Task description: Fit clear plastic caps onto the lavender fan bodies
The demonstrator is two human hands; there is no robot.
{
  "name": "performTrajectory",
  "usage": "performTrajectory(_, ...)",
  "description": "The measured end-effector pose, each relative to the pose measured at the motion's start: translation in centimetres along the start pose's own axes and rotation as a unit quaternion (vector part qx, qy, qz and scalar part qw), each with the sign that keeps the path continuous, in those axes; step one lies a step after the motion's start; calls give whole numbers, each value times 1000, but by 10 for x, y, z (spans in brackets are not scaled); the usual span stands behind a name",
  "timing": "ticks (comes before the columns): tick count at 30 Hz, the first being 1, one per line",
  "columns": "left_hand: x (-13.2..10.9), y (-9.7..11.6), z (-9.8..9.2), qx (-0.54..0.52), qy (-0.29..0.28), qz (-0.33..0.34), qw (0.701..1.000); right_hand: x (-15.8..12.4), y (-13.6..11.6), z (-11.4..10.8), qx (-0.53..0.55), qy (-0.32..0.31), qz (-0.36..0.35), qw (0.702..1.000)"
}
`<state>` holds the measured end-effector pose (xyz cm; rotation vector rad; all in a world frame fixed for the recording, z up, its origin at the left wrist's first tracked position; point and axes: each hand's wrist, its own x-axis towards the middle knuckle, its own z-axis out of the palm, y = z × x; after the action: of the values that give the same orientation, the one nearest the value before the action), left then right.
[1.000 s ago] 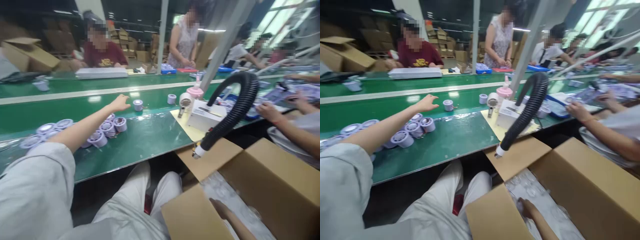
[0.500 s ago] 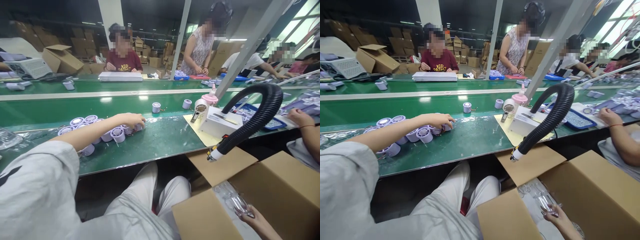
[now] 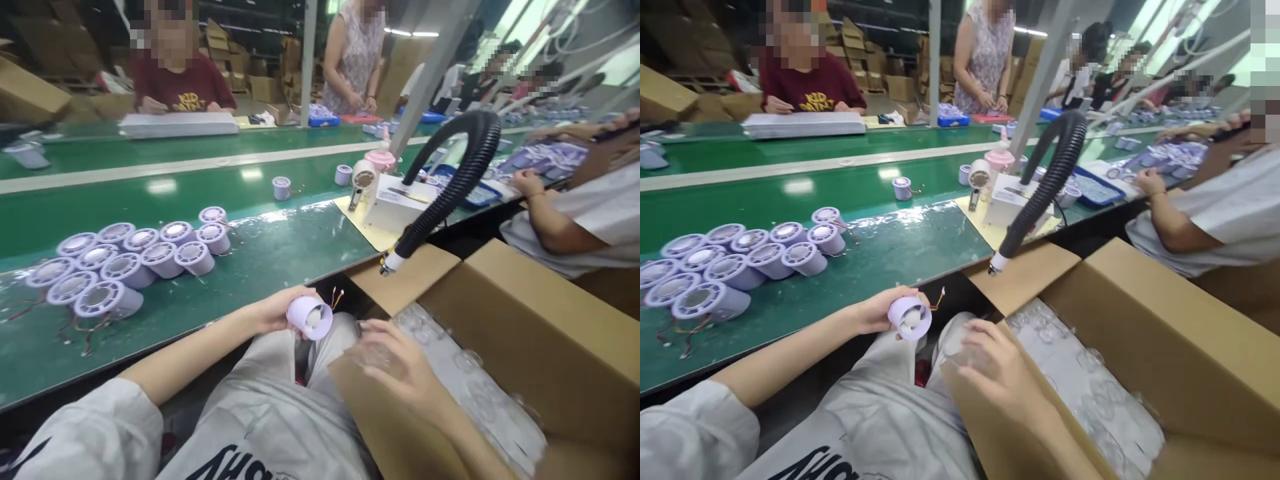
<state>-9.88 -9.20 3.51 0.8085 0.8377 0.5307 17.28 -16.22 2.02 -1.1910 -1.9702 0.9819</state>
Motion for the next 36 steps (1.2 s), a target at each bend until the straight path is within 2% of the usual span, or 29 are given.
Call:
performTrajectory(1,1,-7,8,12,-24,-30,999,5,-9,7,-95,23,-73,993)
performTrajectory(3,3,-15,18,71,-64,-64,993,12,-22,17,-252,59,-167,951)
performTrajectory(5,4,-19,23,131,-91,-60,985,15,-26,22,-335,63,-182,922)
performTrajectory(7,3,-20,25,173,-89,-45,980,15,-23,22,-366,32,-145,919)
performTrajectory(10,-2,-20,27,255,-57,17,965,13,-17,19,-305,-35,-77,949)
performTrajectory(14,-10,-25,30,383,-2,179,906,9,-22,16,-93,-79,-14,992)
performTrajectory(18,-11,-36,30,416,60,251,872,10,-32,15,33,-41,53,997)
performTrajectory(23,-5,-49,21,437,38,297,848,12,-34,17,65,53,58,995)
performTrajectory(26,-5,-52,18,419,12,279,864,13,-27,18,100,62,51,992)
performTrajectory(29,-7,-55,20,333,-38,227,914,12,-19,18,197,61,74,976)
performTrajectory(31,-9,-56,23,253,-47,183,949,11,-15,17,255,37,75,963)
performTrajectory(33,-10,-56,24,182,-25,148,972,9,-14,16,225,-7,44,973)
performTrajectory(36,-10,-56,26,115,1,112,987,5,-14,17,76,-46,-7,996)
